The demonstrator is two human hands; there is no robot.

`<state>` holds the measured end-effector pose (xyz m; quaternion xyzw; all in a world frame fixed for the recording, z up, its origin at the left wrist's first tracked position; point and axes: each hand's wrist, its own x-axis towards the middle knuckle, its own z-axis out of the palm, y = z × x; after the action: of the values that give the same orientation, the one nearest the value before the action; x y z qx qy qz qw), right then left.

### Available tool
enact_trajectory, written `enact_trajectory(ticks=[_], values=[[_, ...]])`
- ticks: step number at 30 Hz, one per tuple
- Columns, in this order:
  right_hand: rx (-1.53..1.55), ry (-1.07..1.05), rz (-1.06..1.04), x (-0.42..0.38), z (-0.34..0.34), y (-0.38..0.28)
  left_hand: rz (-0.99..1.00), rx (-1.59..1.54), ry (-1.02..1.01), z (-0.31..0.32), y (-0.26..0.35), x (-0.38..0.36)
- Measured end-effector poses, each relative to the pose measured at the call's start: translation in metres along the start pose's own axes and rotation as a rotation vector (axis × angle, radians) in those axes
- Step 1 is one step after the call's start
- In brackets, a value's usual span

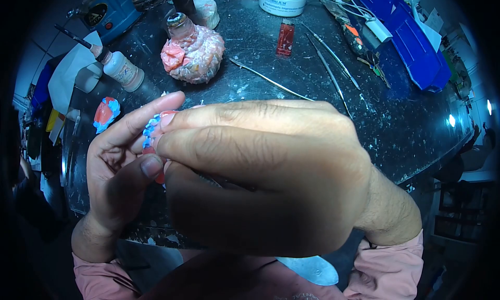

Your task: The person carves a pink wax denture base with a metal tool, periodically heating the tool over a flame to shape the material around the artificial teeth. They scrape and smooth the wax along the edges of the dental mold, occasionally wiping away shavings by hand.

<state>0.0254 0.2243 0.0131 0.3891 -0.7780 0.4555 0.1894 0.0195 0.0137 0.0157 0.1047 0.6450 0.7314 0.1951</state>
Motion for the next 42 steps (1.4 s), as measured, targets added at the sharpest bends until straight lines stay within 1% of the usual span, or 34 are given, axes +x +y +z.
enact_trajectory(ticks=[1, 7, 13, 20, 29, 31, 35, 38, 40, 41, 42], values=[[0.010, -0.004, 0.029, 0.000, 0.000, 0.000, 0.003, 0.012, -0.002, -0.001, 0.000, 0.000], [0.070, 0.010, 0.025, 0.001, 0.001, 0.002, -0.004, 0.006, 0.012, 0.001, 0.000, 0.000], [0.071, 0.006, 0.045, 0.001, 0.000, 0.000, -0.063, 0.031, 0.016, 0.002, 0.007, 0.000], [0.065, 0.034, 0.020, 0.001, 0.002, 0.002, -0.051, 0.010, 0.046, 0.006, 0.006, 0.000], [0.071, 0.011, 0.059, 0.001, 0.001, -0.001, -0.070, 0.030, 0.055, 0.006, 0.008, 0.000], [0.070, 0.029, 0.056, 0.000, 0.002, 0.000, -0.042, 0.023, 0.077, 0.007, 0.005, 0.000], [0.044, 0.000, 0.046, 0.000, -0.002, 0.001, -0.070, -0.001, 0.043, 0.005, 0.008, 0.000], [0.028, -0.035, 0.073, 0.000, -0.007, -0.001, -0.028, -0.053, 0.022, 0.006, 0.006, 0.000], [0.145, -0.036, 0.217, 0.001, -0.010, -0.002, 0.007, -0.075, 0.043, 0.005, 0.001, -0.001], [0.214, 0.011, 0.248, 0.000, -0.007, -0.006, -0.043, -0.054, -0.012, -0.002, 0.006, -0.002], [0.215, 0.011, 0.247, 0.000, -0.004, -0.003, -0.042, -0.054, -0.011, -0.002, 0.007, -0.001]])
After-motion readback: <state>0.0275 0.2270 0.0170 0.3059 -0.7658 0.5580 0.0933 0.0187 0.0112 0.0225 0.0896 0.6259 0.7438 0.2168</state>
